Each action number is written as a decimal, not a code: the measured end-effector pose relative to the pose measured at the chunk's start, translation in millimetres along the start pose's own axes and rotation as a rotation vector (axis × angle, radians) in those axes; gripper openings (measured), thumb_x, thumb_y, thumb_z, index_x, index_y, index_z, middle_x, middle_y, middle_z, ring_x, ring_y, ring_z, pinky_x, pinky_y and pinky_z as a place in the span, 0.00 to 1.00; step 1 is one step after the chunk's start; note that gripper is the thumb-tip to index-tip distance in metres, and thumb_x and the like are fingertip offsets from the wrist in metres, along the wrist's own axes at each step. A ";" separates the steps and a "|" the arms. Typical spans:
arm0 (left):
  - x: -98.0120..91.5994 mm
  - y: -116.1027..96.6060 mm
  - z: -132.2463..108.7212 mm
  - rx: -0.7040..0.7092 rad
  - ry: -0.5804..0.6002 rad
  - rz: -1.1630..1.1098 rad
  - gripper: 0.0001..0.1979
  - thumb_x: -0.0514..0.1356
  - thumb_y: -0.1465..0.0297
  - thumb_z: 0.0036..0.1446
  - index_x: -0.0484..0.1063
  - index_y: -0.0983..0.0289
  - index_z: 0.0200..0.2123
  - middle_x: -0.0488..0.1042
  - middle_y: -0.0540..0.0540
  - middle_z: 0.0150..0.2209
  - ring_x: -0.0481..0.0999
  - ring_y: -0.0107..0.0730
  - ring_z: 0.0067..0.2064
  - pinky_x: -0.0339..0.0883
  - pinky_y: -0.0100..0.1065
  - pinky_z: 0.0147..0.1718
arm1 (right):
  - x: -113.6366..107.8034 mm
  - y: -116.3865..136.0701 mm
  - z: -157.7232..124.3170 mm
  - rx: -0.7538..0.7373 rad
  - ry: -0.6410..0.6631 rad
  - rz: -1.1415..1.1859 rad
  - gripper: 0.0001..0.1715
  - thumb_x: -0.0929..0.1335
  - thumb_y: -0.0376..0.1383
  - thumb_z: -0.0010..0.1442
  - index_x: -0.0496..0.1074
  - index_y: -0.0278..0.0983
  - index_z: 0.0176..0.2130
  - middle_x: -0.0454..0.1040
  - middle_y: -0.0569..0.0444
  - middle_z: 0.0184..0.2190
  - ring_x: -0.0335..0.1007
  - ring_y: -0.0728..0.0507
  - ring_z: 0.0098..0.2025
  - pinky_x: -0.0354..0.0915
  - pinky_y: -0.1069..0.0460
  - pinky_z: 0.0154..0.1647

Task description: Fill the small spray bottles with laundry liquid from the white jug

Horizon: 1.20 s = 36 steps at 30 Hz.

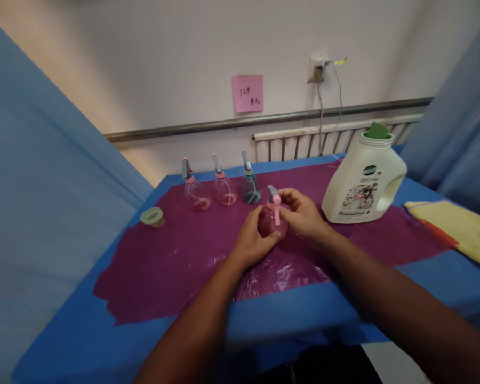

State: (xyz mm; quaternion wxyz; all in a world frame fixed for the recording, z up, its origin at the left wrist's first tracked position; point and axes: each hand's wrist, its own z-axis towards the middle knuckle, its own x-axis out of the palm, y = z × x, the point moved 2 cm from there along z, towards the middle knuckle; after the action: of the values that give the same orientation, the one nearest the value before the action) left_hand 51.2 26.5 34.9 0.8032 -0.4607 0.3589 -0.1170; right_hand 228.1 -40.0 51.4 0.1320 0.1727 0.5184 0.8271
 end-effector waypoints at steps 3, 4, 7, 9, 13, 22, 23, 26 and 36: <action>-0.7 -2.4 0.8 0.008 -0.002 0.018 0.39 0.75 0.67 0.60 0.70 0.56 0.72 0.77 0.63 0.69 0.78 0.59 0.70 0.73 0.62 0.71 | 5.0 -1.5 0.9 -0.021 -0.033 -0.015 0.27 0.85 0.51 0.56 0.79 0.43 0.47 0.85 0.52 0.47 0.82 0.40 0.51 0.74 0.41 0.63; -0.9 -3.9 1.2 0.029 0.004 0.015 0.38 0.75 0.67 0.60 0.71 0.55 0.72 0.77 0.62 0.69 0.78 0.58 0.70 0.73 0.61 0.71 | 6.8 -1.6 1.0 -0.024 -0.040 -0.014 0.27 0.85 0.50 0.56 0.78 0.43 0.47 0.85 0.52 0.47 0.82 0.40 0.51 0.74 0.42 0.63; -1.2 -7.8 2.8 0.068 0.015 -0.003 0.40 0.75 0.68 0.60 0.69 0.55 0.74 0.77 0.62 0.70 0.77 0.57 0.71 0.71 0.59 0.73 | 11.8 -0.4 0.6 -0.017 -0.044 0.010 0.28 0.85 0.49 0.54 0.77 0.43 0.47 0.84 0.52 0.47 0.82 0.40 0.53 0.73 0.42 0.64; -1.2 -9.2 3.8 0.052 0.016 0.011 0.43 0.76 0.66 0.59 0.67 0.56 0.76 0.77 0.63 0.69 0.78 0.58 0.70 0.73 0.60 0.72 | 14.9 0.7 0.1 0.013 -0.017 0.040 0.28 0.85 0.48 0.54 0.78 0.43 0.49 0.85 0.51 0.49 0.82 0.39 0.54 0.73 0.42 0.66; -0.3 -9.6 3.7 0.039 0.028 0.034 0.41 0.76 0.64 0.60 0.69 0.54 0.74 0.74 0.61 0.73 0.78 0.59 0.71 0.73 0.60 0.73 | 18.0 1.0 0.1 0.067 -0.001 0.091 0.27 0.85 0.47 0.53 0.78 0.42 0.46 0.85 0.52 0.45 0.82 0.40 0.51 0.74 0.42 0.62; -7.6 -0.5 -0.6 0.065 0.047 -0.043 0.47 0.73 0.62 0.64 0.59 0.53 0.82 0.57 0.60 0.84 0.52 0.59 0.86 0.47 0.62 0.84 | 19.0 1.3 3.4 0.057 -0.032 0.078 0.27 0.86 0.45 0.49 0.74 0.43 0.40 0.83 0.57 0.38 0.80 0.41 0.42 0.75 0.45 0.51; -7.5 0.1 -0.9 0.063 0.051 -0.048 0.47 0.73 0.62 0.65 0.58 0.52 0.82 0.58 0.60 0.84 0.52 0.59 0.86 0.47 0.62 0.84 | 19.4 1.4 3.6 0.057 -0.035 0.085 0.27 0.86 0.45 0.48 0.73 0.43 0.39 0.83 0.57 0.38 0.80 0.41 0.42 0.75 0.45 0.50; -5.3 0.6 -1.9 0.082 0.054 -0.026 0.50 0.74 0.61 0.65 0.54 0.51 0.83 0.56 0.60 0.85 0.50 0.59 0.86 0.48 0.62 0.84 | 20.5 1.2 4.2 0.066 -0.038 0.091 0.28 0.86 0.46 0.48 0.72 0.44 0.39 0.84 0.57 0.39 0.80 0.42 0.42 0.75 0.46 0.49; 2.8 2.2 -1.4 0.149 -0.002 -0.013 0.47 0.69 0.65 0.69 0.51 0.51 0.83 0.57 0.61 0.83 0.59 0.56 0.84 0.54 0.59 0.83 | 16.0 1.2 5.8 0.013 -0.036 -0.018 0.25 0.84 0.46 0.51 0.73 0.43 0.41 0.83 0.57 0.39 0.78 0.43 0.42 0.74 0.46 0.48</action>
State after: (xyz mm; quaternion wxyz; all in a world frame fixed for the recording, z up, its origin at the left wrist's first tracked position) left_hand 52.0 25.3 31.3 0.8348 -0.4021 0.3457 -0.1481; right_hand 216.0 -29.5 57.2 0.1477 0.1835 0.5231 0.8191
